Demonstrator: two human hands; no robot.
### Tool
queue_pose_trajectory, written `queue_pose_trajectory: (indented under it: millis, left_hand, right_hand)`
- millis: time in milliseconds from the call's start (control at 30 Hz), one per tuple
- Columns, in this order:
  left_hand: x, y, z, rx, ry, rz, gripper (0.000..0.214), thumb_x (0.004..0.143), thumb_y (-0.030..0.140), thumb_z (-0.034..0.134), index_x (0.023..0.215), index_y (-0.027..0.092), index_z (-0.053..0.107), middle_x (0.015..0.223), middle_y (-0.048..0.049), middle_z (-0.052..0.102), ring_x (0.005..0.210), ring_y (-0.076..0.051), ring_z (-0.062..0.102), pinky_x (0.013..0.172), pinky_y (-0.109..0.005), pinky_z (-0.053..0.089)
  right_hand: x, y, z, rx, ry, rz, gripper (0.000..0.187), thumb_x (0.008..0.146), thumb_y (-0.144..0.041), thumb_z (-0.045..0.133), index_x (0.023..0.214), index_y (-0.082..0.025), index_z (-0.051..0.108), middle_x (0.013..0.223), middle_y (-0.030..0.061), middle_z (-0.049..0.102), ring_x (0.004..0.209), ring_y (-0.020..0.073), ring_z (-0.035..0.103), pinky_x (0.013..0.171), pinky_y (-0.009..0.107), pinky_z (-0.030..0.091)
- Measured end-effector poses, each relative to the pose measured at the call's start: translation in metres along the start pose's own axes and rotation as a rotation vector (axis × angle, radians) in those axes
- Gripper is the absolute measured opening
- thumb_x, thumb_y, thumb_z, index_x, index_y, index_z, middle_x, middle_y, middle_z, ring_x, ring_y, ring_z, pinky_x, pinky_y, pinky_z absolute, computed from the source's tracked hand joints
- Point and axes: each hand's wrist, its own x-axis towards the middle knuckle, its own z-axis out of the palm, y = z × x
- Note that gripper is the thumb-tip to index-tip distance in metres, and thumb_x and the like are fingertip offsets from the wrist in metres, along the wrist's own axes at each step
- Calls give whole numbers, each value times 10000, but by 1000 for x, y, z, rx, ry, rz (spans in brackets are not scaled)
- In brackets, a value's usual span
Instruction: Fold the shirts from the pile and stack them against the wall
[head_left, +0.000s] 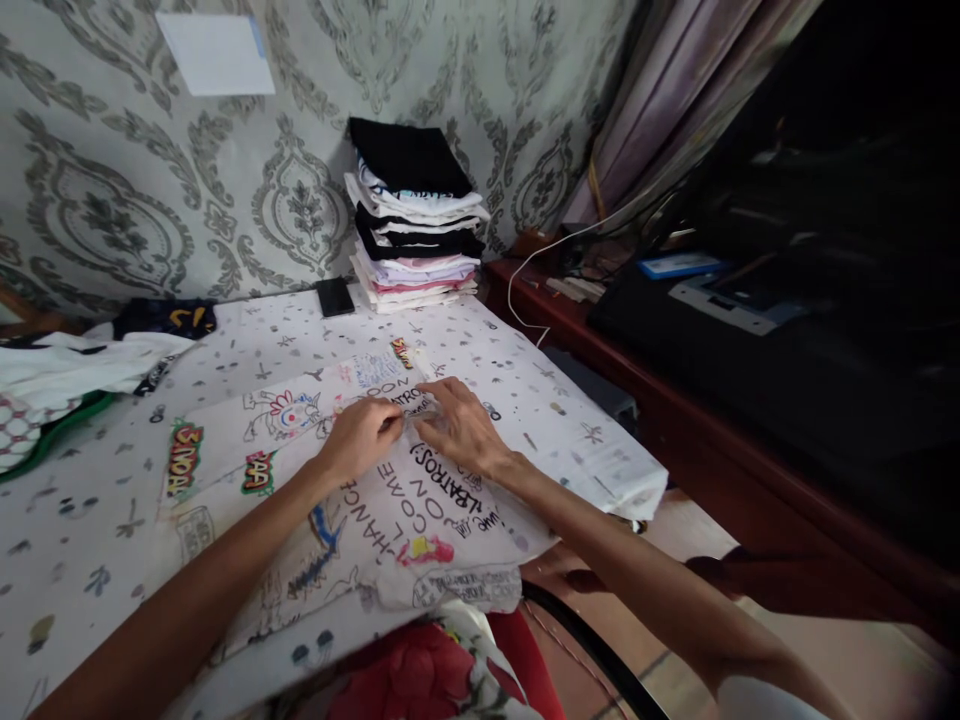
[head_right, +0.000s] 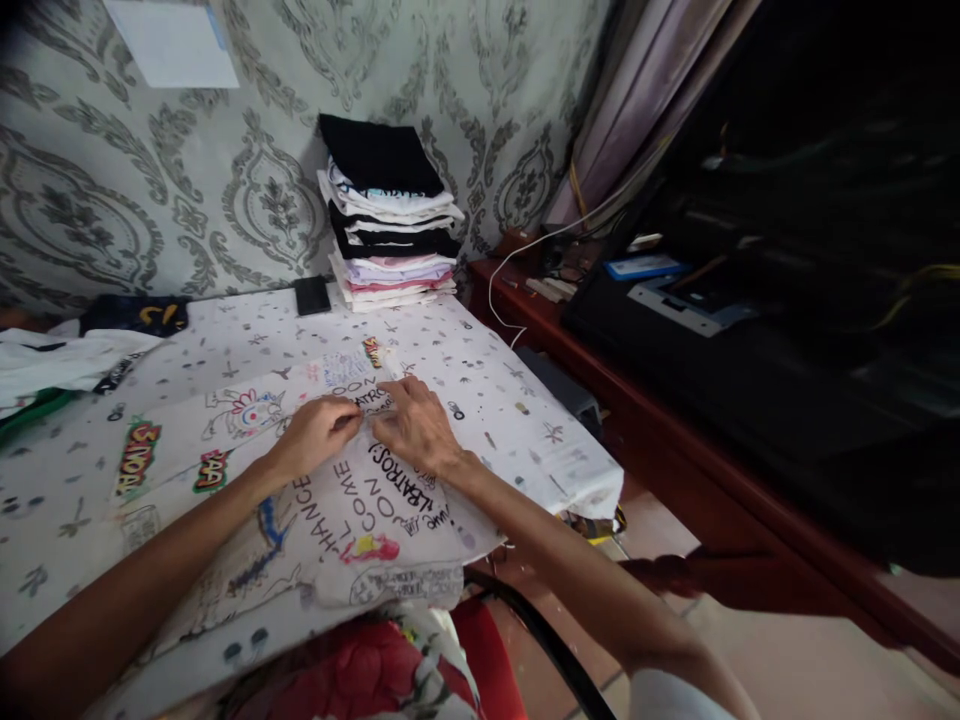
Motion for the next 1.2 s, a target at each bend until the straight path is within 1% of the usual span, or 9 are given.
queue_pose_trajectory:
  millis: [167, 400, 600, 767, 867, 967, 1067, 1133, 1200]
  left_hand:
    - [0, -2, 0, -30, -2, 3, 233, 856, 156, 519, 670, 195, 653, 704, -32, 639, 715, -182, 558, 686, -300, 384]
    - [-1, -1, 1, -47, 9, 0, 249, 852, 130, 502, 664, 199, 650, 712, -32, 631, 731, -182, 555, 693, -299, 389]
    - [-3, 0, 1, -66, 16, -27, 222, 842, 113, 518, 672, 201, 630, 713, -21, 616, 753, -180, 540, 719, -306, 399]
    - [-3, -2, -1, -83, -12, -21, 244, 902, 195, 502, 702, 204, 639, 722, -24, 626, 758, -186, 555, 719, -315, 405]
    - [-2, -3, -3, -119, -15, -43, 256, 914, 238, 495, 711, 205, 648, 731, -29, 639, 752, -189, 564, 712, -317, 413]
    - [-1, -4, -7, -173, -21, -81, 273, 907, 263, 498, 684, 201, 643, 701, -27, 638, 713, -178, 564, 683, -306, 417]
    - [3, -11, -18, -318, -61, -148, 276, 915, 322, 507, 730, 198, 669, 694, -16, 658, 679, -166, 584, 654, -286, 437]
    - [8, -21, -27, -431, -40, -198, 279, 925, 375, 511, 812, 199, 696, 774, -22, 705, 734, -175, 631, 677, -281, 471]
    - [15, -33, -36, -454, 23, -235, 265, 930, 371, 509, 915, 202, 713, 901, -39, 745, 834, -193, 672, 748, -297, 503]
  right_hand:
    - [1, 3, 5, 19, 16, 14, 405, 859, -298, 607, 1252, -202, 582, 1159, 104, 578, 1125, 277, 542, 988, 465, 458]
    - [1, 6, 11, -63, -5, 6, 452, 801, -139, 543, 1249, -174, 595, 1179, 125, 593, 1116, 282, 524, 981, 450, 446]
    - [-2, 4, 20, -102, 5, -6, 478, 803, -227, 602, 1280, -218, 568, 1215, 122, 596, 1123, 311, 512, 965, 479, 433]
    - [0, 8, 12, -232, 22, 34, 491, 784, -119, 524, 1268, -180, 578, 1144, 137, 622, 1076, 311, 541, 928, 449, 440]
    - [-2, 12, 7, -221, 27, 66, 505, 769, -89, 495, 1257, -189, 583, 1091, 116, 631, 996, 282, 576, 873, 406, 467]
    - [-5, 14, 8, -199, 3, 35, 497, 772, -89, 495, 1247, -200, 592, 1065, 98, 626, 950, 260, 586, 850, 386, 480]
    - [-7, 16, 8, -184, -27, -4, 383, 795, -111, 504, 1136, -203, 652, 1016, 89, 617, 923, 247, 591, 844, 387, 491]
    - [-8, 18, 4, -127, -38, -9, 312, 815, -140, 514, 1073, -217, 673, 999, 75, 618, 889, 226, 600, 809, 368, 505]
    - [-8, 19, -5, -44, -65, 9, 262, 841, -185, 527, 1047, -229, 683, 999, 63, 627, 857, 210, 614, 769, 353, 516]
